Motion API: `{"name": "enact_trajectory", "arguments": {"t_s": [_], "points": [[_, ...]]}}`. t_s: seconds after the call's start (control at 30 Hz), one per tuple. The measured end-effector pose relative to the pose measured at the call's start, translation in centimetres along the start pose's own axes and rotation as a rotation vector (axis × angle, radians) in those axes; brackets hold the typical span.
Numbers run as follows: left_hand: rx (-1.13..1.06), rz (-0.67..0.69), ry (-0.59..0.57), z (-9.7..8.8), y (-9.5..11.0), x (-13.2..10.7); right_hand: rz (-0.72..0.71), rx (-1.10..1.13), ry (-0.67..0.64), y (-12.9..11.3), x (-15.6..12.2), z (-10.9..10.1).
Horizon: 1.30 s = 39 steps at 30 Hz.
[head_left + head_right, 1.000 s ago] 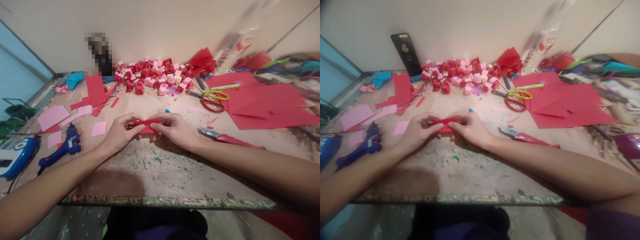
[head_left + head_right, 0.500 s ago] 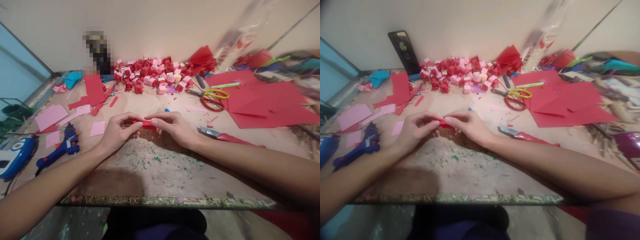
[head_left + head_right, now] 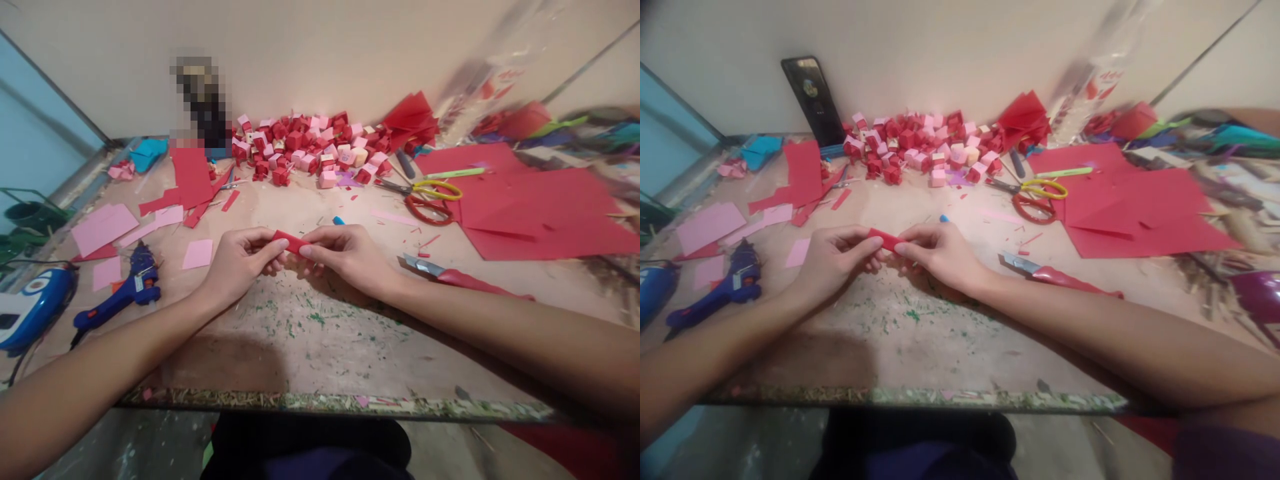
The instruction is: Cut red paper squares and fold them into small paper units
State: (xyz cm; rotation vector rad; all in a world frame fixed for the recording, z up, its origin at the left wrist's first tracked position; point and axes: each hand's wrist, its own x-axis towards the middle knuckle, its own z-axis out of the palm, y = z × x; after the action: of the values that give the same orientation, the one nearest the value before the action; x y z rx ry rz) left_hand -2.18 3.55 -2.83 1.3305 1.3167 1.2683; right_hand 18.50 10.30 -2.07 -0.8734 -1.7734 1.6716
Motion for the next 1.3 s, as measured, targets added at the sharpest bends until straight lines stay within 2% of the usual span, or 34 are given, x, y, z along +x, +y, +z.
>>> {"name": "enact_trajectory", "arguments": {"t_s": [0.2, 0.43, 0.6, 0.8, 0.97, 1.17, 1.3], "points": [[-0.025, -0.016, 0.002, -0.07, 0.23, -0.01, -0.073, 0.002, -0.002, 0.01, -0.01, -0.01], [-0.024, -0.007, -0.016, -0.17, -0.01, 0.03, 0.019, -0.035, -0.015, 0.0, -0.06, 0.24], [-0.014, 0.083, 0.004, -0.12, 0.03, 0.24, -0.022, 0.006, 0.006, -0.14, -0.13, -0.03], [-0.024, -0.03, 0.021, -0.19, 0.02, 0.23, -0.016, 0.052, 0.001, -0.17, -0.04, -0.11], [-0.063, -0.051, -0.024, -0.41, 0.18, 0.27, -0.015, 0.045, -0.005, -0.21, -0.09, 0.05], [0.003, -0.026, 0.005, -0.03, 0.33, 0.15, -0.059, -0.091, 0.015, -0.22, -0.18, 0.08], [-0.02, -0.018, 0.054, -0.03, 0.21, 0.2, -0.062, -0.094, -0.023, -0.19, -0.13, 0.02]]}}
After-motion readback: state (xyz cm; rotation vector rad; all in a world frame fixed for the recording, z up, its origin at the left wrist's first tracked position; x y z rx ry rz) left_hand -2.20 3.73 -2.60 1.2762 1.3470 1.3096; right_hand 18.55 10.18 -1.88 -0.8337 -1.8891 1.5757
